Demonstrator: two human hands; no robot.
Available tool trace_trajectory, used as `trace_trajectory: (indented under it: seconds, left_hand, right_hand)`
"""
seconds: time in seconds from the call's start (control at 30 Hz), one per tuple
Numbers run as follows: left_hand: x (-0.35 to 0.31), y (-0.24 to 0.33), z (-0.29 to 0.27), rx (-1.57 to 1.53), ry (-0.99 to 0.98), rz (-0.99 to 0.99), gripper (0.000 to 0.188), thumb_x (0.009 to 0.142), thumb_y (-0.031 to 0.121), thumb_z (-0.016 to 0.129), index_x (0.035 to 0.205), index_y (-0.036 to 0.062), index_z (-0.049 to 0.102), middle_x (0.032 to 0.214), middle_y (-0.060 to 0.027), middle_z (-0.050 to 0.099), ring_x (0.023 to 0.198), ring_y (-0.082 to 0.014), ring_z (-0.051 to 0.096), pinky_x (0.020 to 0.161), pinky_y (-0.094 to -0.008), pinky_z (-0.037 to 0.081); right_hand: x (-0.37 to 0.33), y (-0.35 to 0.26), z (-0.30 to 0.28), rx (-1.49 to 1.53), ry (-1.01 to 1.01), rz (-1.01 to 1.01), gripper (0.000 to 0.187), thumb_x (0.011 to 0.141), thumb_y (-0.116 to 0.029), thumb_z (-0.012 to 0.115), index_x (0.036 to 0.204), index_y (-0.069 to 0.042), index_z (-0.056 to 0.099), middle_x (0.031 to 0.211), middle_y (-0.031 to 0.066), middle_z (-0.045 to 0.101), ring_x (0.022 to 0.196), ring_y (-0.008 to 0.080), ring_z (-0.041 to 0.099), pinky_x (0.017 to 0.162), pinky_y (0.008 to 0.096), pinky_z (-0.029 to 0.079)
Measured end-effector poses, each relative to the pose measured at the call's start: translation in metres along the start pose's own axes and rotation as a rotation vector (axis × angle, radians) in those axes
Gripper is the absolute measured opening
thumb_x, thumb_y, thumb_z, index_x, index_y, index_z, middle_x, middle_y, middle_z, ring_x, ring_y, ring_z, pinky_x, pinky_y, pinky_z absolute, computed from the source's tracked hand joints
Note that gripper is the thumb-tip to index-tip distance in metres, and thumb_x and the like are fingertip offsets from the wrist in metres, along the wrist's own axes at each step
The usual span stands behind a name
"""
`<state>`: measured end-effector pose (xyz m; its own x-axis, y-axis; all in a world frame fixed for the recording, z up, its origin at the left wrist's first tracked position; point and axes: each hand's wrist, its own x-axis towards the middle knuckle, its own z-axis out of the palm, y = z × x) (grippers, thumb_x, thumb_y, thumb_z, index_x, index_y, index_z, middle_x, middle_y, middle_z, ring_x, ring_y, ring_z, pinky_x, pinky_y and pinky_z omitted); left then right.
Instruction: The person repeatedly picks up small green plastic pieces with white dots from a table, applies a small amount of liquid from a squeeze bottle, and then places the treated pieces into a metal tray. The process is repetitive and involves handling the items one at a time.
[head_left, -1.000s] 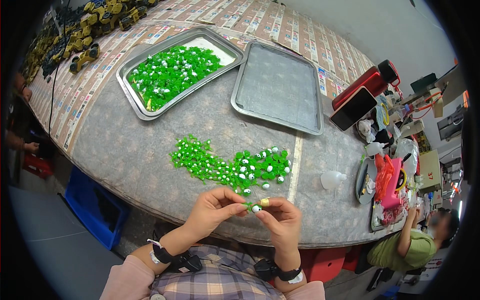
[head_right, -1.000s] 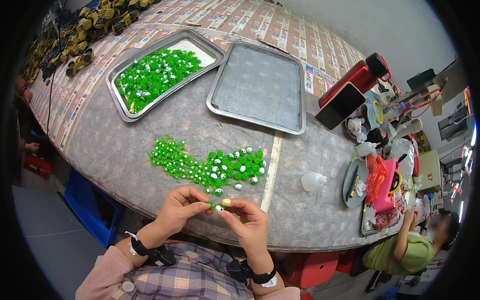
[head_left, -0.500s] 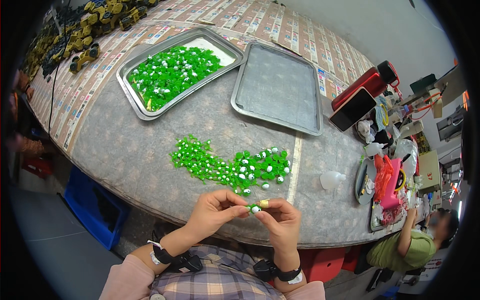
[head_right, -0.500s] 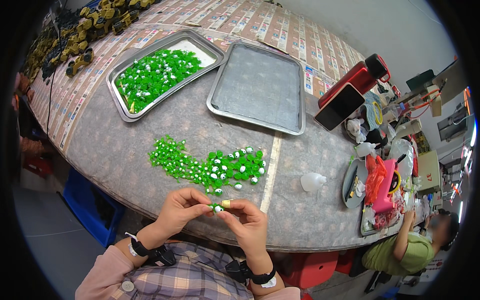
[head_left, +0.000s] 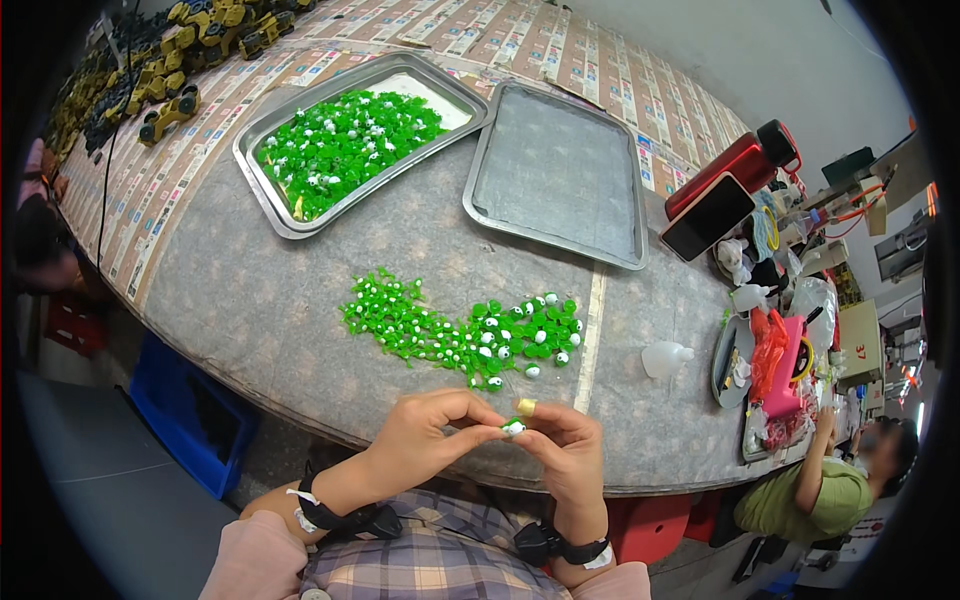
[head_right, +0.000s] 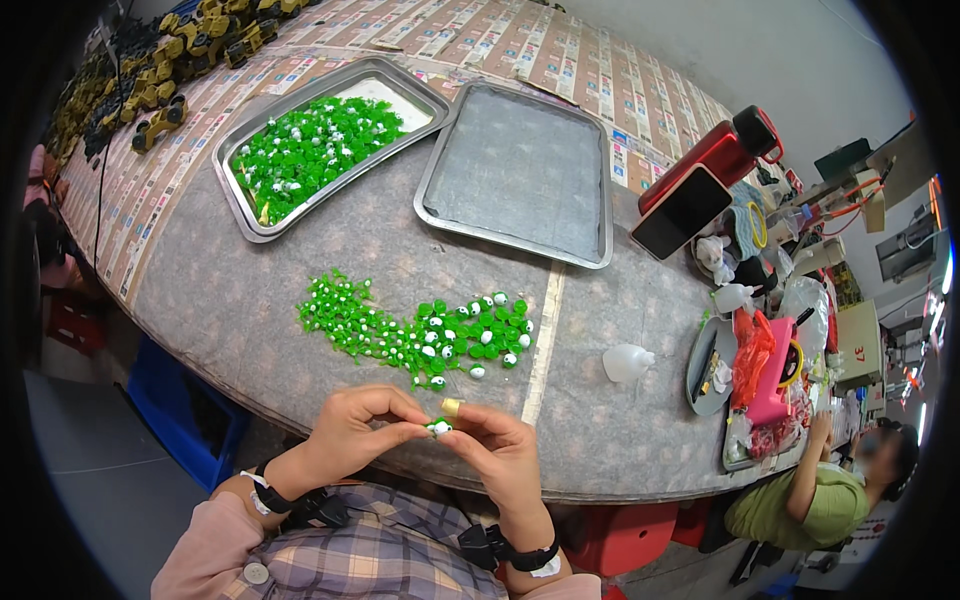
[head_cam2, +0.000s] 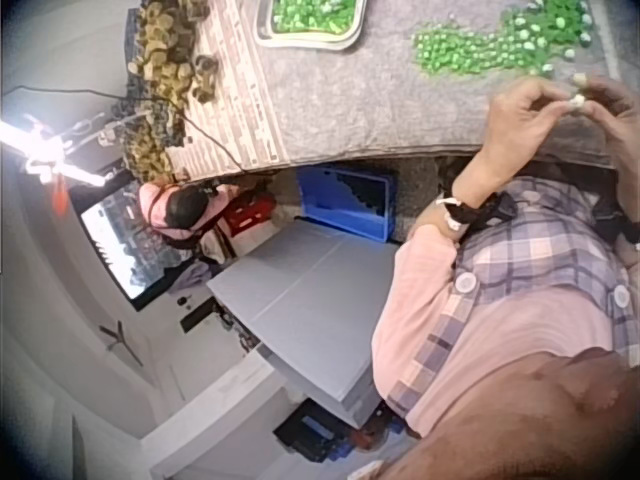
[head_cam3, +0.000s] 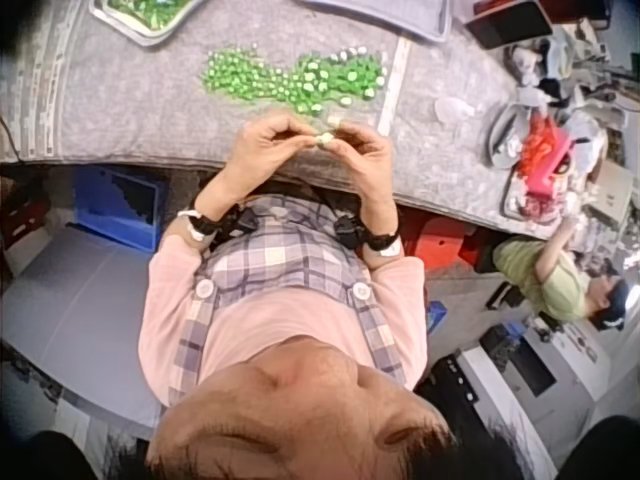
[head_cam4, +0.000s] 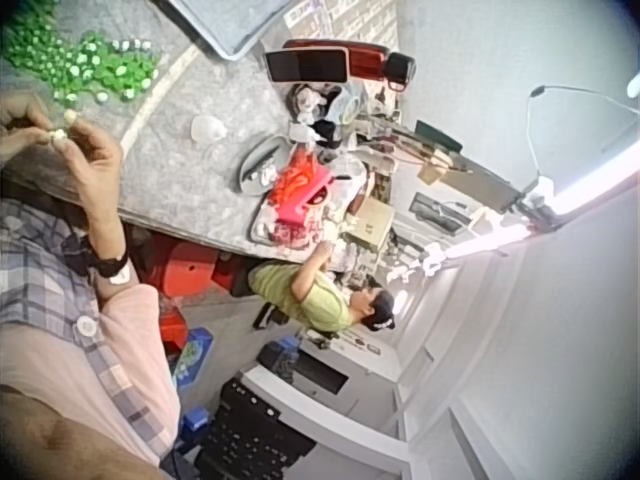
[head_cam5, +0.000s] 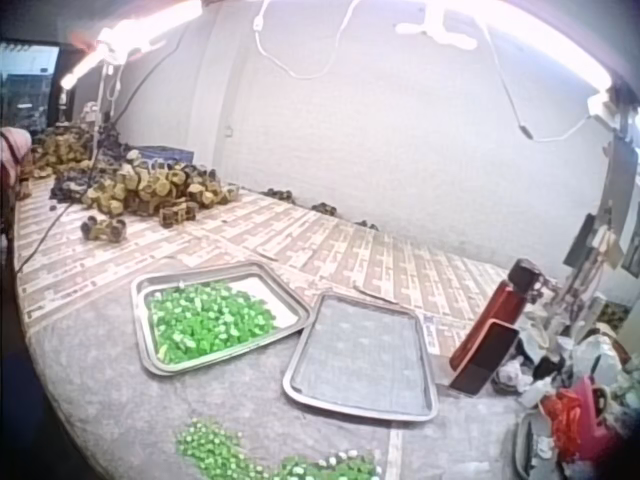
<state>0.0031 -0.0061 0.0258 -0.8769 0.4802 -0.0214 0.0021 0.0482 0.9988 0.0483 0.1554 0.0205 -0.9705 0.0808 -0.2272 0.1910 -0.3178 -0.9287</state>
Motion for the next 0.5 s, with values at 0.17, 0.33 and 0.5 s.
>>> trace_trajectory:
  seconds: [0.17, 0.33, 0.5]
  left_hand:
    - [0.0012, -0.0016, -0.0013, 0.239, -0.026, 0.192, 0.01, 0.07, 0.011, 0.061, 0.076, 0.0041, 0.058, 0.069, -0.0071, 0.056, 0.063, -0.0191, 0.055, 0.054, -0.0266, 0.042]
    - [0.0012, -0.0045, -0.0003, 0.405, -0.04, 0.282, 0.01, 0.067, 0.008, 0.062, 0.073, 0.003, 0.056, 0.07, -0.0057, 0.057, 0.063, -0.0196, 0.055, 0.054, -0.0272, 0.042]
    - [0.0013, -0.0077, 0.0004, 0.448, -0.033, 0.341, 0.01, 0.067, 0.008, 0.062, 0.072, 0.0035, 0.055, 0.07, -0.0058, 0.057, 0.062, -0.0209, 0.055, 0.054, -0.0285, 0.042]
  right_hand:
    - [0.0004, 0.0011, -0.0089, -0.04, -0.068, 0.08, 0.02, 0.07, 0.003, 0.059, 0.09, 0.005, 0.057, 0.081, 0.0092, 0.059, 0.073, 0.0114, 0.056, 0.066, 0.0202, 0.045]
    - [0.002, 0.0065, -0.0116, -0.029, -0.077, 0.103, 0.02, 0.071, 0.002, 0.059, 0.09, 0.005, 0.057, 0.082, 0.0098, 0.06, 0.073, 0.0115, 0.056, 0.065, 0.0194, 0.045]
    - [0.0015, 0.0075, -0.0093, -0.027, -0.066, 0.121, 0.019, 0.072, 0.001, 0.058, 0.091, 0.004, 0.057, 0.081, 0.0095, 0.06, 0.072, 0.0113, 0.057, 0.065, 0.0195, 0.046]
